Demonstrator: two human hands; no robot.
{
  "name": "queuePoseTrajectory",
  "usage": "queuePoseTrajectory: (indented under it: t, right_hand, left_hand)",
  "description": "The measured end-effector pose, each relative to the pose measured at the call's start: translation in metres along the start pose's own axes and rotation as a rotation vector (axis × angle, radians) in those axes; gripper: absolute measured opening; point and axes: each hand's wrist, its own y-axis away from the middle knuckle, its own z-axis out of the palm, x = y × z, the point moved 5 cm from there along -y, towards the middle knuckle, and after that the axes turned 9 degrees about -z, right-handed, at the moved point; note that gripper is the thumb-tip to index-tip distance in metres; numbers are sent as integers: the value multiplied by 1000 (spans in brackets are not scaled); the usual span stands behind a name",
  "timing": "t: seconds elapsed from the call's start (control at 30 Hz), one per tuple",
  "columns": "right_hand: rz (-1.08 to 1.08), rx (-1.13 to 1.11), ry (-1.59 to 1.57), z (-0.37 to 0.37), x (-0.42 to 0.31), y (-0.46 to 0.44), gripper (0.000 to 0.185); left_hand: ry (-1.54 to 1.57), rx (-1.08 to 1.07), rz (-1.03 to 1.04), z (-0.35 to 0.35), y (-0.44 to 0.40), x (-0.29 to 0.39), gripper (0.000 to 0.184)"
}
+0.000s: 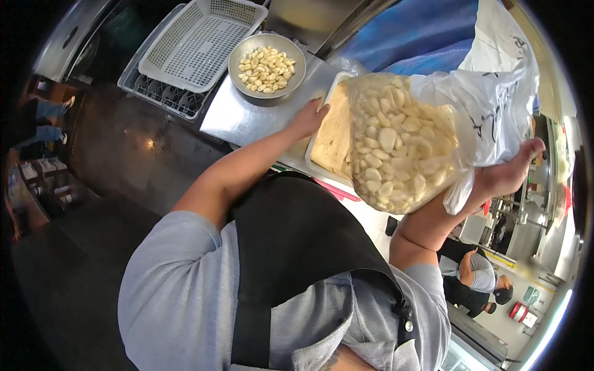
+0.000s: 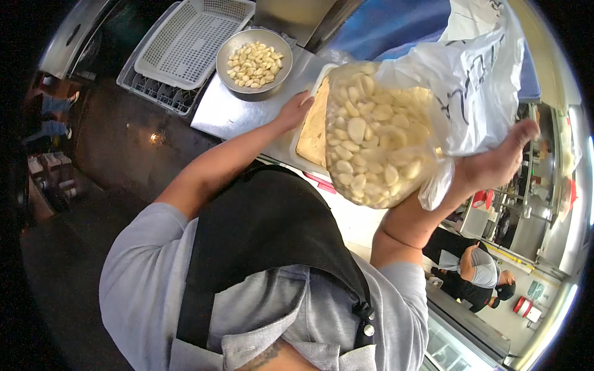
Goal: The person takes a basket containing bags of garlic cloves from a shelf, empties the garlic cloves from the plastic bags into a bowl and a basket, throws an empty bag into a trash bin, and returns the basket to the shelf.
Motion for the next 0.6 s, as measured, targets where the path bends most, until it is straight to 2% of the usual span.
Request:
queuePoseTrajectory:
  t: [0.03, 0.07, 0.13, 0.17, 0.2, 0.27, 0.33, 0.37, 0.4, 0.43, 0.47, 0.53, 0.57, 0.6]
  right_hand:
    - [16, -17, -28, 2, -5, 3, 70]
    - [17, -23, -39, 5, -7, 5, 70]
    - [-63, -57, -102, 9, -13, 7, 67]
    - [-55, -49, -84, 16, -16, 9, 65]
    - [-49, -52, -92, 16, -14, 6, 65]
    - [-83, -171, -29, 13, 5, -19, 50]
    - [-104, -227, -9, 5, 35, -50, 44]
    - [404, -224, -813, 9, 70, -60, 45]
    - [253, -178, -458, 31, 34, -14, 47]
    - [153, -108, -75, 52, -3, 33, 50]
    - [288, -199, -272, 55, 13, 41, 56]
    - [182, -259, -356, 71, 26, 51, 57]
    - [144, -250, -251, 79, 9, 69, 54]
    - [195, -216, -248, 86, 4, 76, 58]
  left_hand:
    - [-209, 180, 68, -12, 4, 12, 59]
    - [-208, 191, 70, -22, 9, 19, 59]
    - [-92, 163, 202, -42, 33, 47, 58]
    - [127, 83, 131, -48, 35, 48, 48]
    - [123, 92, 131, -62, 42, 50, 48]
    - [119, 403, 56, -115, 60, 45, 41]
    - [166, 857, -204, -178, 61, 7, 43]
    - [147, 892, -334, -194, 49, -17, 49]
    - [129, 928, -468, -206, 39, -40, 55]
    - [170, 748, -597, -211, 25, -53, 60]
    - [332, 536, -642, -207, 25, -40, 51]
    - [148, 542, -533, -213, 20, -33, 52]
    - [143, 647, -366, -220, -34, -122, 40]
    - [142, 658, -358, -224, -42, -134, 40]
